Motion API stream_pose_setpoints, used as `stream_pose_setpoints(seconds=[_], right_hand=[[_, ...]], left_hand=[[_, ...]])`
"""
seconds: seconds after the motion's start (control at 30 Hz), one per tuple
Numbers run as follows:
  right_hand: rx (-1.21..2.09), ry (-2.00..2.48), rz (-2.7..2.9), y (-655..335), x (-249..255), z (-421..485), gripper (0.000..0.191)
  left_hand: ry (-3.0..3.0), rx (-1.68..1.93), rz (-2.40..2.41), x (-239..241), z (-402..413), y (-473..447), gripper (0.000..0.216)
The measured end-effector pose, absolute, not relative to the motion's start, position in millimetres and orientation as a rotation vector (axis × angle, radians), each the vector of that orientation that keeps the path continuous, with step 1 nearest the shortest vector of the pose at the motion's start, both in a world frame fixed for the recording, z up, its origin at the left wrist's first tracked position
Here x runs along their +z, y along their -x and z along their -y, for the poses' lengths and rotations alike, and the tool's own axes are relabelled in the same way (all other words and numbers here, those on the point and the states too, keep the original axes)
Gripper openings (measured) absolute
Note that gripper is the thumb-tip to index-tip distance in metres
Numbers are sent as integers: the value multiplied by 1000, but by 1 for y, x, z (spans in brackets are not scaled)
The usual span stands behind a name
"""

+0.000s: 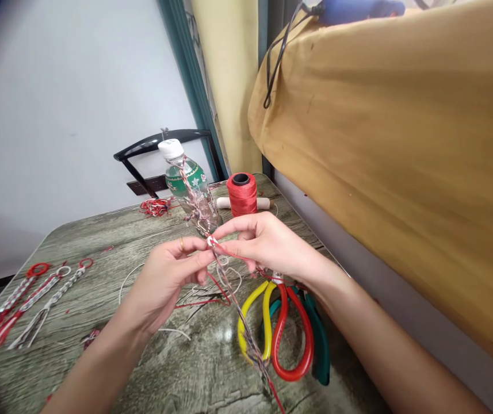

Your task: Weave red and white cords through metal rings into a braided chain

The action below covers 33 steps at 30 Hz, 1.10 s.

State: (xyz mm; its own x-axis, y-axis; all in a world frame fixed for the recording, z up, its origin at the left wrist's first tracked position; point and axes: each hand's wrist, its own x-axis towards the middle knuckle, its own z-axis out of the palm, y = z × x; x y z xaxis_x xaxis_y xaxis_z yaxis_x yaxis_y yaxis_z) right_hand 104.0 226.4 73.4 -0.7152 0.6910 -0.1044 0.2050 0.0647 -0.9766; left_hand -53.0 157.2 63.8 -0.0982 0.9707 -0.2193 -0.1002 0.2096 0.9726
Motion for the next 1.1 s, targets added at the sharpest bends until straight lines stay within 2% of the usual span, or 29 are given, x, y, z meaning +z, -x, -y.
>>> stream_pose_setpoints(seconds=[0.33, 0.67, 1.1], right_hand=[[1757, 852, 1856, -103, 72, -226, 12], [2022, 689, 1898, -114, 75, -232, 15], [2005, 677, 2074, -117, 76, -233, 16]], left_hand=[[-949, 1188, -1351, 70, -151, 51, 10], [-904, 1098, -1305, 75, -149, 53, 11], [-863, 1078, -1285, 72, -147, 57, 12]])
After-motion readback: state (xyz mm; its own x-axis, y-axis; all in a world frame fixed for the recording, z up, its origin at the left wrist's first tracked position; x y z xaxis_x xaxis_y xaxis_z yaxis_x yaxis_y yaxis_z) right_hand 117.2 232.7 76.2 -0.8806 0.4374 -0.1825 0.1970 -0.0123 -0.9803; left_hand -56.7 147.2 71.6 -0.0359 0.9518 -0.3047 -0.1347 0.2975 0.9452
